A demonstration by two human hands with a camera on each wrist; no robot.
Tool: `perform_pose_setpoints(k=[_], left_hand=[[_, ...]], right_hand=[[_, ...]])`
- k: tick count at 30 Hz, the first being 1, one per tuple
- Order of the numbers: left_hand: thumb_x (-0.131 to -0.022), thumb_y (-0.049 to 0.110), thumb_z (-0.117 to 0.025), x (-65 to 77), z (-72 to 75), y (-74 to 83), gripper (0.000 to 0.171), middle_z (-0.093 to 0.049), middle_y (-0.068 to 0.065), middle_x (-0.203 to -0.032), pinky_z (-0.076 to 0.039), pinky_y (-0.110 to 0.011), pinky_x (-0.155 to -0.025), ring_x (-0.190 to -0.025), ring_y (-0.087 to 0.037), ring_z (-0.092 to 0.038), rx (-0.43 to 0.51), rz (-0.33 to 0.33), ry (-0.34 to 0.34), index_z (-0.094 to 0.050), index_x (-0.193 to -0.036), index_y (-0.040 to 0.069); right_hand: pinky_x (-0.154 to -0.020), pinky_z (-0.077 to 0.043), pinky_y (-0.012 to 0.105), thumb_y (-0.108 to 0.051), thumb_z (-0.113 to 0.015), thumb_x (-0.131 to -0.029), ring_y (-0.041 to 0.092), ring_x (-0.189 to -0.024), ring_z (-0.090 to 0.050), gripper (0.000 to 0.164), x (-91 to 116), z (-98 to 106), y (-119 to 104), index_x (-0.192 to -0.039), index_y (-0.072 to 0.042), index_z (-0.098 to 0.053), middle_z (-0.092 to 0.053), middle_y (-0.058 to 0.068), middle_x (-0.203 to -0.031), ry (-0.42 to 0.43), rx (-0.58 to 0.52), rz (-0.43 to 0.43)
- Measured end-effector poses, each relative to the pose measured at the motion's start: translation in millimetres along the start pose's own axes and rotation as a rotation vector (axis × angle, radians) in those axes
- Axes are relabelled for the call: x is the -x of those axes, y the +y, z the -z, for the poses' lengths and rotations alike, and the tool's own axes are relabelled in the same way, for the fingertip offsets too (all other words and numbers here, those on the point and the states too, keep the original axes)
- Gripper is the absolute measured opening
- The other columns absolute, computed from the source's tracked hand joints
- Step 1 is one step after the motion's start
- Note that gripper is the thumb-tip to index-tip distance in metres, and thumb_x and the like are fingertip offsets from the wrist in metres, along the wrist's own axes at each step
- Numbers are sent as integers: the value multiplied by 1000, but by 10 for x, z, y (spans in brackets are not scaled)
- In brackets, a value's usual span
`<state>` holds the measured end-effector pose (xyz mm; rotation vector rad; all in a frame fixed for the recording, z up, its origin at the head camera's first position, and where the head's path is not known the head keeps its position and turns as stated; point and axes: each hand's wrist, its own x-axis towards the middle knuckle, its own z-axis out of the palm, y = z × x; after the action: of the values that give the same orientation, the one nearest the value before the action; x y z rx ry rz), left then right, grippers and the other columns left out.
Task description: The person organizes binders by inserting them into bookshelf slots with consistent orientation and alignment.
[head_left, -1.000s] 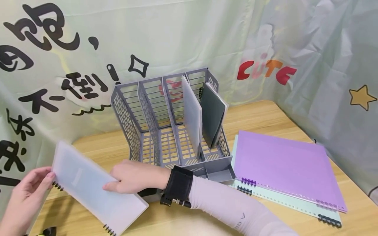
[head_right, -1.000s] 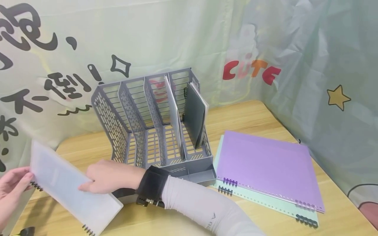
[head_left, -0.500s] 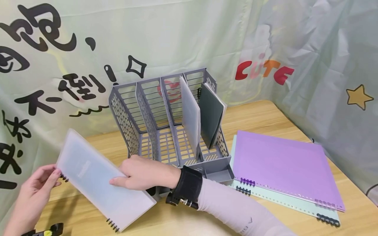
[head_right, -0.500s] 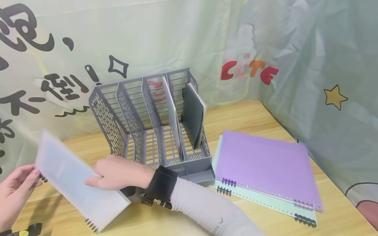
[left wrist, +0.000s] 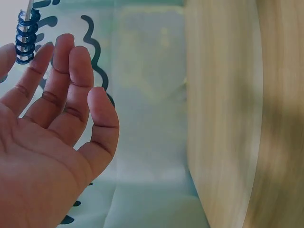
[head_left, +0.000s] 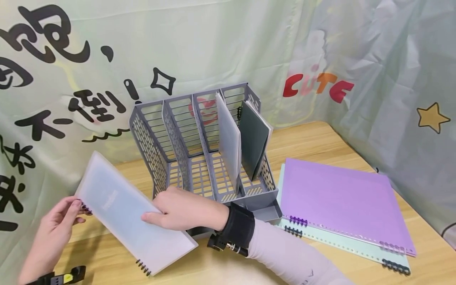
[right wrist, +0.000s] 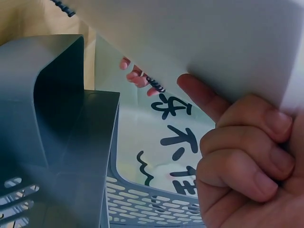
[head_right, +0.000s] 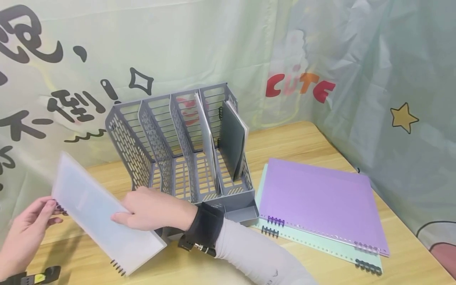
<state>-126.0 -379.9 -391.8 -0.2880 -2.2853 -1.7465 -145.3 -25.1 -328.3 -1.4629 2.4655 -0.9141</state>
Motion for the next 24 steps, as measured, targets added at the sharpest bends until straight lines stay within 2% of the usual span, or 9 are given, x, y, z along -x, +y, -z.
perform_pose_setpoints(k=[6, 13, 24], left_hand=[[-104, 11, -40, -25, -65, 2, 22, -63, -5, -93, -50, -16, -67, -85, -7, -63, -45, -13, -49, -56, -113, -2], [-106, 13, -35, -47, -108, -36, 27, -64, -10, -92, -50, -17, -68, -85, -11, -62, -29, -11, -105, -56, -112, -3], [-106, 17, -34, -94, -237, -103, 28, -63, -5, -91, -49, -20, -67, -84, -13, -61, -215, 9, -136, -55, -116, 1]], right_hand=[[-42, -24, 15, -30, -49, -102, 2, -39, -23, 50, 69, 9, 28, -56, -15, -34, -26, -9, -47, 27, -18, 13], [-41, -21, 15, -28, -42, -104, 3, -38, -22, 51, 140, 38, 61, -56, -14, -34, -26, -8, -48, 81, -70, 36], [-46, -23, 16, -30, -29, -108, 5, -43, -22, 51, 230, 79, 57, -59, -15, -33, -27, -6, -52, 159, -41, 76]])
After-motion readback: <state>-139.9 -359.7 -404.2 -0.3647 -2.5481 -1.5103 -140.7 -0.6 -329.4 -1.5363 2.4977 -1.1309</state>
